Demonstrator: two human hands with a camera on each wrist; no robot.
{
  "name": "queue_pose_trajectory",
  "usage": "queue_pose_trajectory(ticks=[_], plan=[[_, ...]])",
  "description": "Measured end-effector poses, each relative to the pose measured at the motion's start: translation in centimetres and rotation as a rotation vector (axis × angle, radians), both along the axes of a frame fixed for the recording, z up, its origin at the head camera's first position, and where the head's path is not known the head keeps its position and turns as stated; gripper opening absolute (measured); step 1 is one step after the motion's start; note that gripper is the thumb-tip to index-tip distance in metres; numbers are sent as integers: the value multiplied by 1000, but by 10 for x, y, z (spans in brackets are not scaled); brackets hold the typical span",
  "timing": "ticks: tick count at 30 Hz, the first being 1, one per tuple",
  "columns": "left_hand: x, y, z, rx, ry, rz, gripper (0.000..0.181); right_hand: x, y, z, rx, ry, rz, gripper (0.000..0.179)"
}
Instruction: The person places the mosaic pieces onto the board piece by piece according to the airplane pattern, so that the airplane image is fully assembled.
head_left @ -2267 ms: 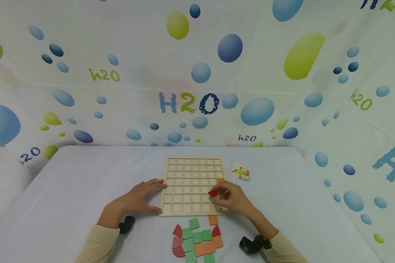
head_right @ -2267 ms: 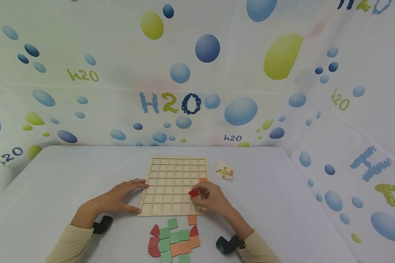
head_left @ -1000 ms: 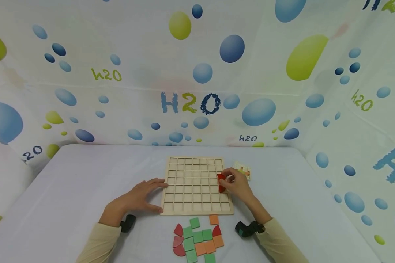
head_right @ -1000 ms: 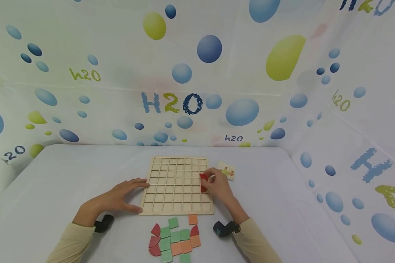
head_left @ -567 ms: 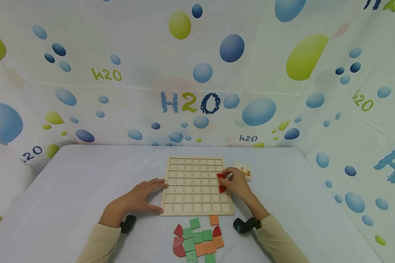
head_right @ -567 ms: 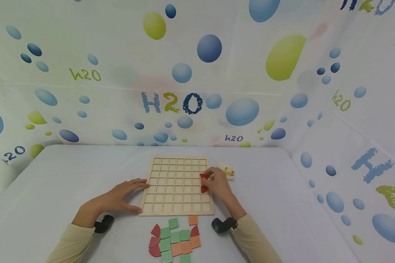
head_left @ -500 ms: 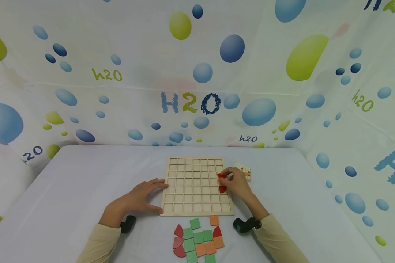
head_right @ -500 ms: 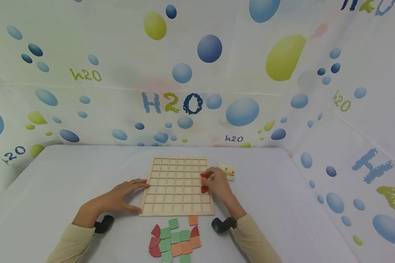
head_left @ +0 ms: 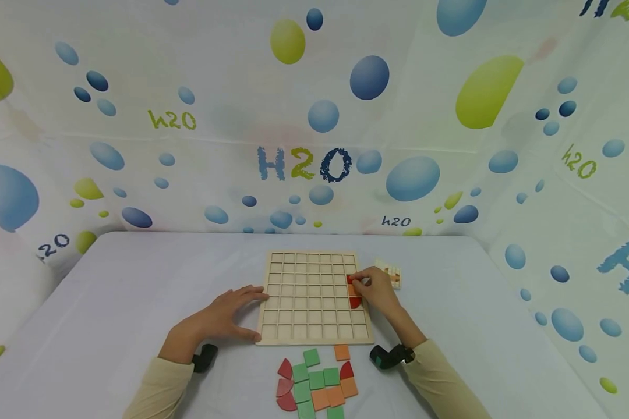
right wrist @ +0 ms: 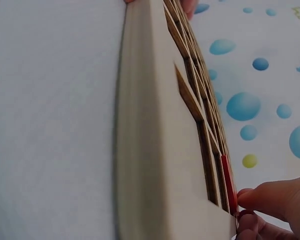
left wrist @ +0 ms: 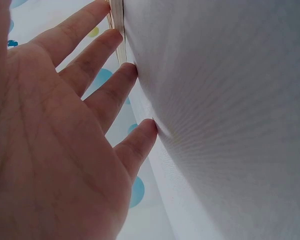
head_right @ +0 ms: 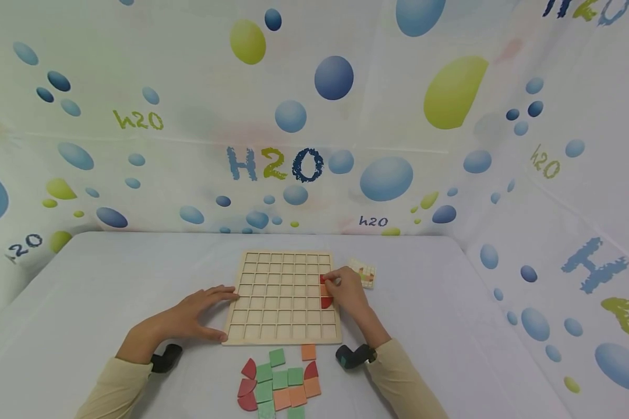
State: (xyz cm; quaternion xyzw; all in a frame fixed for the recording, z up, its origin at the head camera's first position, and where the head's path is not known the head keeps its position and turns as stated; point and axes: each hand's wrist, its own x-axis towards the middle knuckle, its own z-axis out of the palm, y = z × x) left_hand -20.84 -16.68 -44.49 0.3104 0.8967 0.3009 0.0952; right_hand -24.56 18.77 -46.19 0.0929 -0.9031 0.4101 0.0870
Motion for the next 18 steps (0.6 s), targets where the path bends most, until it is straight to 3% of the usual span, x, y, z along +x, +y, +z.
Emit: queue_pose_trajectory(ticks=[18], plan=[[1,2,2,3,0,-4,78,7,3,-1,-73,-34,15,11]])
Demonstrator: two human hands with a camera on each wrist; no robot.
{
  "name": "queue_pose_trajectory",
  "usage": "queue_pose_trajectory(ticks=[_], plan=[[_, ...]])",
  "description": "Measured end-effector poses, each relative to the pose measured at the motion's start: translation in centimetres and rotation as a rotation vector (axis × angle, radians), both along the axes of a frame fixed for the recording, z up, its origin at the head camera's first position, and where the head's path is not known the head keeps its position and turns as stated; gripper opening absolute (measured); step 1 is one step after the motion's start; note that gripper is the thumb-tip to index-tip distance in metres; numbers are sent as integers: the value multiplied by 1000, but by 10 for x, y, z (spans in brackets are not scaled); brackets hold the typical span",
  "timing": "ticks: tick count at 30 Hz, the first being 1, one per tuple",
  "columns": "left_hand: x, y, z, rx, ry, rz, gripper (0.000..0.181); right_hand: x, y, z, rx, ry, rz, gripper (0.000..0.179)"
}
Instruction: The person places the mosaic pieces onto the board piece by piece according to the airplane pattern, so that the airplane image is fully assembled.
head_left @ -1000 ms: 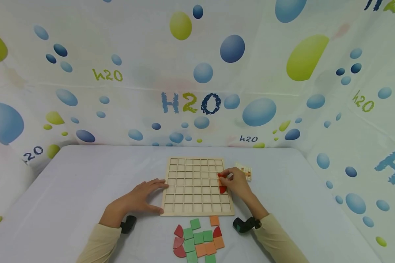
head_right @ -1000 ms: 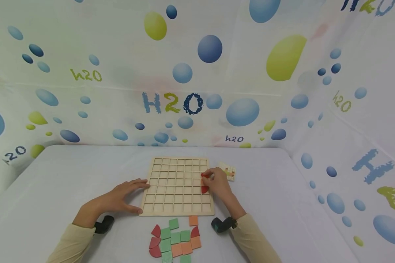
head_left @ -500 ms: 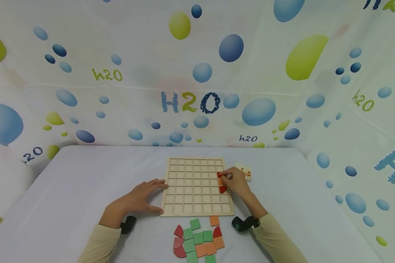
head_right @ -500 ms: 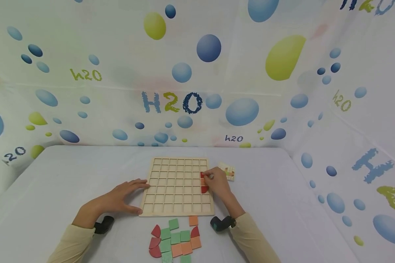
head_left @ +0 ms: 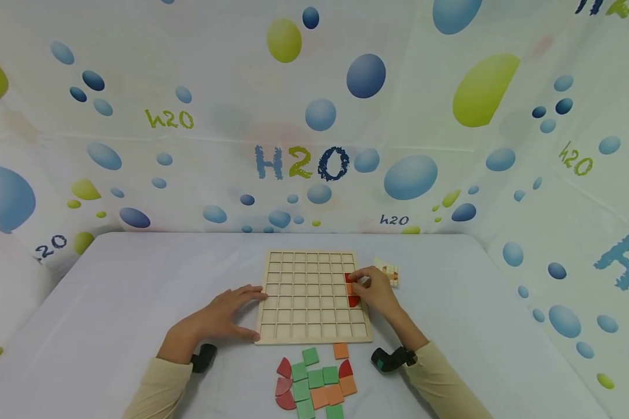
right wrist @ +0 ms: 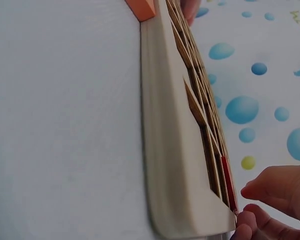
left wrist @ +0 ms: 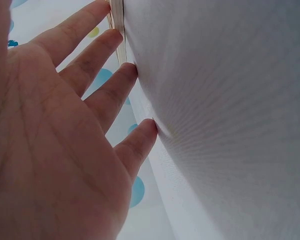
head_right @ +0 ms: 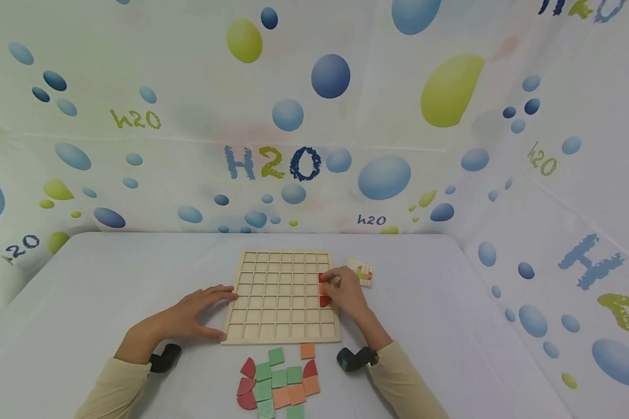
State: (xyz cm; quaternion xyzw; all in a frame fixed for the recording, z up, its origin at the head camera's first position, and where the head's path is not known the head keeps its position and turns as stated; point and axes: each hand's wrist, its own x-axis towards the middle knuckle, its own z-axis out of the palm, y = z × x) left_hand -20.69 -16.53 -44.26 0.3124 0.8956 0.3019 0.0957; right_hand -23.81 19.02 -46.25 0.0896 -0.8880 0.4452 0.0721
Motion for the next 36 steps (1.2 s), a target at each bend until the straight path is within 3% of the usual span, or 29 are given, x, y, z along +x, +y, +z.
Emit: queue_pose_trajectory(ticks=[19,36], plan=[[-1,0,0,10,2,-1,78,22,-1,7,-9,-52,0,7],[1,1,-4,5,7,6,78,40,6,6,41,-20,241,7]])
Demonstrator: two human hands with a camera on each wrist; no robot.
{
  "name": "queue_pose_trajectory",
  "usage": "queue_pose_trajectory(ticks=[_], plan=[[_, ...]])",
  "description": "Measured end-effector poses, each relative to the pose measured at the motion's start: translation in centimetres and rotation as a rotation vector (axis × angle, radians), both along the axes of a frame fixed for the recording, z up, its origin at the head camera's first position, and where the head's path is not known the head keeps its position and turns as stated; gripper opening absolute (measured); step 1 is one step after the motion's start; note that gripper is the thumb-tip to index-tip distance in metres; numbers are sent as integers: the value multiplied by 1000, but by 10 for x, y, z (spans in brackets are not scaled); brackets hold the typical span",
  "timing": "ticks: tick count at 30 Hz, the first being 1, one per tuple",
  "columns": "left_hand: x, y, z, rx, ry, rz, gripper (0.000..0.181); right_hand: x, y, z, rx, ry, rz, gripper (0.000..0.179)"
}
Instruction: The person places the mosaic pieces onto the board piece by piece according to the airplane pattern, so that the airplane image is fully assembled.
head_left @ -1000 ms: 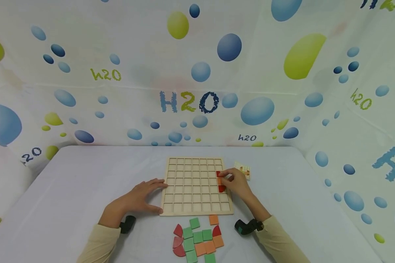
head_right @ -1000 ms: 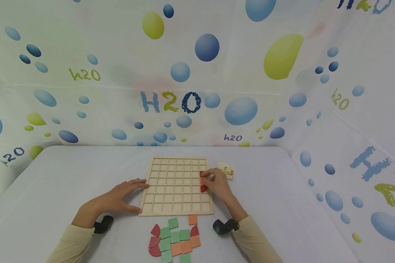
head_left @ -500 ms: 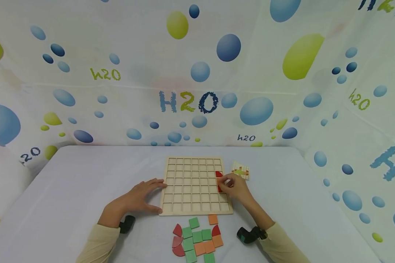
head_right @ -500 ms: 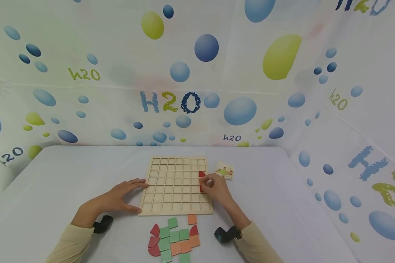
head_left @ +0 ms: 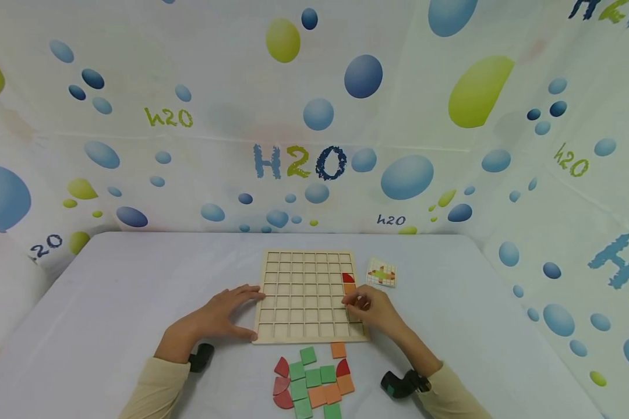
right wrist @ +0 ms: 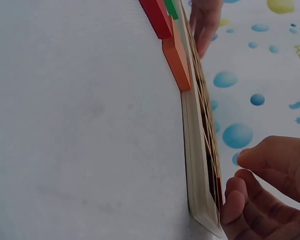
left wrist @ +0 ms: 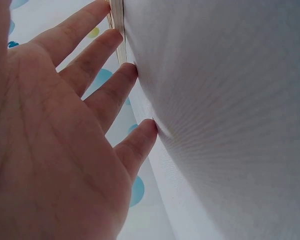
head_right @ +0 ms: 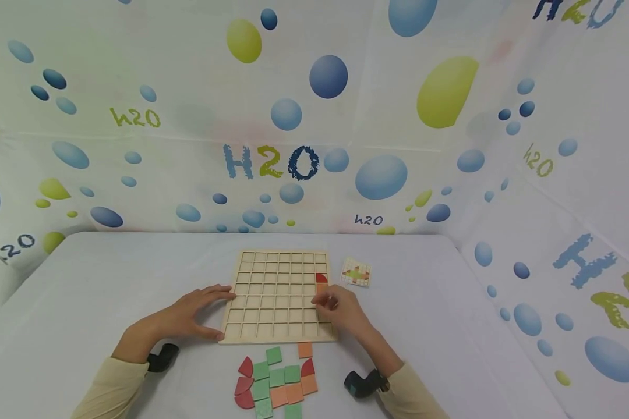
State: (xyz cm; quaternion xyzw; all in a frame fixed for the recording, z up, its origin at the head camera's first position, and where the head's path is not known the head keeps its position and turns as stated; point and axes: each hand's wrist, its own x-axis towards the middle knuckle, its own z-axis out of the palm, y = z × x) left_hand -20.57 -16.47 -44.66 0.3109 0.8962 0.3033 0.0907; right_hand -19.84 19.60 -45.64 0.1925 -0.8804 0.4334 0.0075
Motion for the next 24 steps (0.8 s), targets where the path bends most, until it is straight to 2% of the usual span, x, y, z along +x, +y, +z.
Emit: queue_pose_trajectory(ticks=[17,24], plan=[[3,1,-1,-10,4,11,77,11,0,0,27,25,395,10],[5,2,0,-11,13,11,77,15,2,4,62,8,475,12]])
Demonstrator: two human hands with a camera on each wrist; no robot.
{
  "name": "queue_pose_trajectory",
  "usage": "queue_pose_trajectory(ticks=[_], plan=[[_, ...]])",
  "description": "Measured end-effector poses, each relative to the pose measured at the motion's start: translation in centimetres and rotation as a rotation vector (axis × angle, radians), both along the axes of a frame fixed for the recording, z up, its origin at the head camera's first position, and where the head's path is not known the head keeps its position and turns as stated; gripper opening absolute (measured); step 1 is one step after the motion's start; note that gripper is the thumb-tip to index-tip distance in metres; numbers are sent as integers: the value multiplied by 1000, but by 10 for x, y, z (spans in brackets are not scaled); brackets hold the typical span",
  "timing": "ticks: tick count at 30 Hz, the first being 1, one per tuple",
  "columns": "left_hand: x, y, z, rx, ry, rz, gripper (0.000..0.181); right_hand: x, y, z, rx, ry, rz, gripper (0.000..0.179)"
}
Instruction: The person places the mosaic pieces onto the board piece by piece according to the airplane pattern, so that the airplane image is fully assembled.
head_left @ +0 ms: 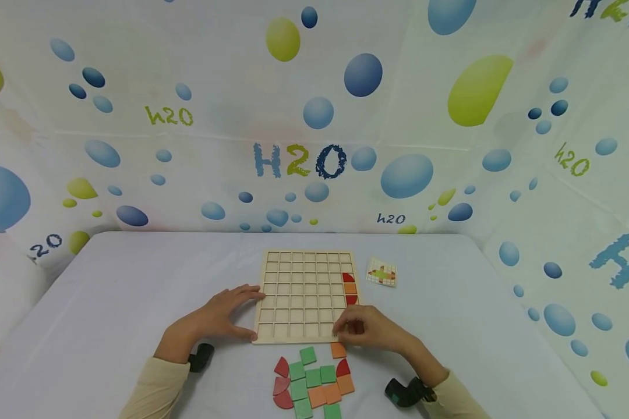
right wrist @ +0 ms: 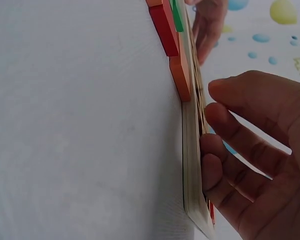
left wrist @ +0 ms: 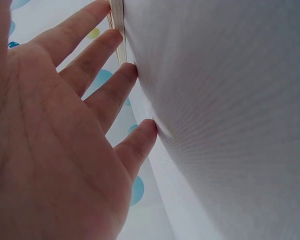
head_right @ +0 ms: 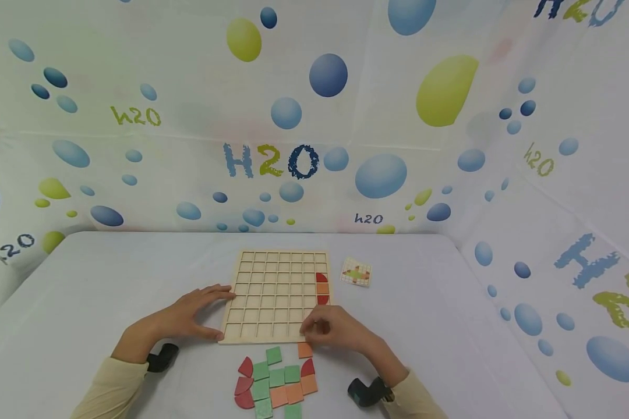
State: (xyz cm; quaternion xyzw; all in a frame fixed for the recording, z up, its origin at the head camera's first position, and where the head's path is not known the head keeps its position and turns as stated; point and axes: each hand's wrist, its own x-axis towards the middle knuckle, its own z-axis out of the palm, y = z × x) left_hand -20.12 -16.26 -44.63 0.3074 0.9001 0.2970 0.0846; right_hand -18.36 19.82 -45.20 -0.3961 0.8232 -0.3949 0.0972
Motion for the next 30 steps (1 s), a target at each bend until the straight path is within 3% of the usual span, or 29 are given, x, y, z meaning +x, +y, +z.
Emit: queue_pose_trajectory(ticks=[10,22,30], plan=[[0,0,1,5,-5,3,76,2,1,1,68,-47,56,10],[0,0,2,6,-15,0,77,4,0,1,159,-16,45,12],[1,-1,3,21,-17,-7,77,4,0,10,214,16,107,9]])
